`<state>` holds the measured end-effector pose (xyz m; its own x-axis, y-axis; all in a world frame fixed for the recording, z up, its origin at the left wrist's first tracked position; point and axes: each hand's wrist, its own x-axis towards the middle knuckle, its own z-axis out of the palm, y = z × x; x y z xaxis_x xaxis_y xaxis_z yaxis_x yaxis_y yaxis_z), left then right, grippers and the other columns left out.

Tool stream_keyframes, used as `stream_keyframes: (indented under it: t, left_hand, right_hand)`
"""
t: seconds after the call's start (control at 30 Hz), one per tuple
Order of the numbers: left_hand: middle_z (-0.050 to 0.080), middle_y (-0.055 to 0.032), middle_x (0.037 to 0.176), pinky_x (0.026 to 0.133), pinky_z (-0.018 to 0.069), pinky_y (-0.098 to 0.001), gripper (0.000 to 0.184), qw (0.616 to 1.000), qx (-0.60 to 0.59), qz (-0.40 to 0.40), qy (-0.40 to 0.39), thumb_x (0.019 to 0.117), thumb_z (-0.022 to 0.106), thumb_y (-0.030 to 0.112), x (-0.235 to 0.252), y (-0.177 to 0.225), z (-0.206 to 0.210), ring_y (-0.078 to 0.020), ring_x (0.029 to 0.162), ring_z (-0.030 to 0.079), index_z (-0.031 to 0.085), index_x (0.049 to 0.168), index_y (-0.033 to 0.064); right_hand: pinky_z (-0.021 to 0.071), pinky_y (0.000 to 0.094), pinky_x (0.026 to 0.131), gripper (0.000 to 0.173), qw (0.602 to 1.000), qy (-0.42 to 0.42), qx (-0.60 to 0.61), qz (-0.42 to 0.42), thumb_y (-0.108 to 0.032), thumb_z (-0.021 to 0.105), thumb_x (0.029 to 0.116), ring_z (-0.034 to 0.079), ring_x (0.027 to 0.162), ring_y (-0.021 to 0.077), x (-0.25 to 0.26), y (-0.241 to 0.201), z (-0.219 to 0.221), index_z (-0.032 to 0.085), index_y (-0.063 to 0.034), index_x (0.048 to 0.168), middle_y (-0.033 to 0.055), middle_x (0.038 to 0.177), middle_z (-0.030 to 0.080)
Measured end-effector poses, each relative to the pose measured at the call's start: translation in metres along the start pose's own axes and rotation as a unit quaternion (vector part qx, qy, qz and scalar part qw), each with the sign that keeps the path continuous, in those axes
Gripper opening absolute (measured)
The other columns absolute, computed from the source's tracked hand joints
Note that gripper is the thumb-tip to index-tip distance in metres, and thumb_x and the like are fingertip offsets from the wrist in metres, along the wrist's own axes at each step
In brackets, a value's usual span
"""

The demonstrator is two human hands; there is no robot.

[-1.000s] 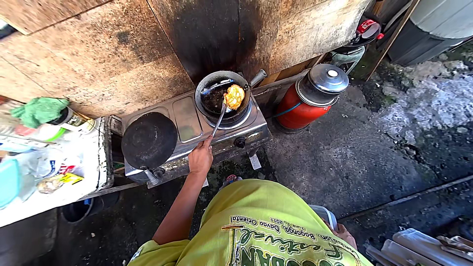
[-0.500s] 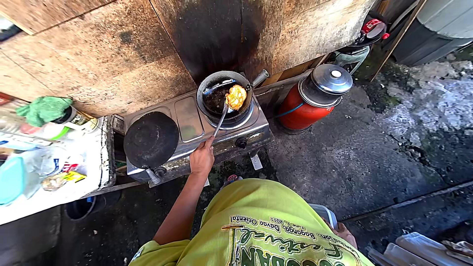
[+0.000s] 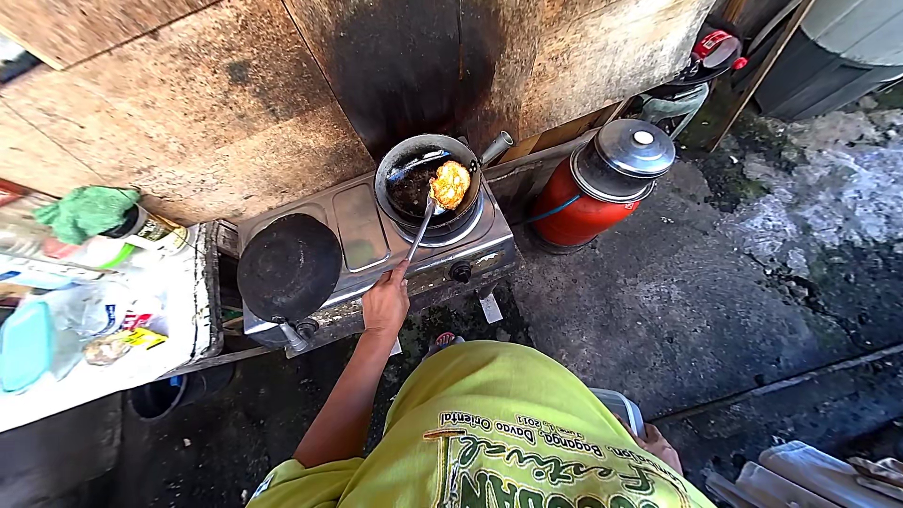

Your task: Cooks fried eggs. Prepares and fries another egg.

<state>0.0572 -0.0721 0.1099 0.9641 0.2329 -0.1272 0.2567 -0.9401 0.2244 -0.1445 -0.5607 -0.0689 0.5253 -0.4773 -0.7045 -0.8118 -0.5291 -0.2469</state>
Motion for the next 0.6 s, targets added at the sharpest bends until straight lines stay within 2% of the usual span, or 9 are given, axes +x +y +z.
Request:
stream_keyframes:
  t: [0.47, 0.6]
  left_hand:
    - [0.071, -0.0173, 0.126, 0.088, 0.0553, -0.0565, 0.042, 1.0, 0.007, -0.002, -0.01, 0.1062, 0.055, 0.017, 0.0017, 0.0014, -0.0018, -0.0398, 0.104, 0.072, 0.058, 0.148, 0.021]
    - [0.072, -0.0168, 0.125, 0.09, 0.0546, -0.0572, 0.039, 1.0, -0.004, -0.01, -0.01, 0.1066, 0.058, 0.025, 0.006, 0.0011, -0.0044, -0.0399, 0.105, 0.072, 0.061, 0.145, 0.0202]
  right_hand:
    - [0.0431, 0.067, 0.104, 0.073, 1.0, -0.007, 0.002, 0.001, -0.053, 0.068, 0.0969, 0.06, 0.123, 0.0512, -0.0008, 0.0009, 0.0011, 0.056, 0.006, 0.138, 0.0364, 0.125, 0.064]
    - [0.0437, 0.0681, 0.103, 0.073, 1.0, 0.004, 0.014, 0.0, -0.053, 0.07, 0.0953, 0.06, 0.121, 0.052, 0.0038, 0.0076, 0.005, 0.058, 0.007, 0.136, 0.0367, 0.123, 0.065]
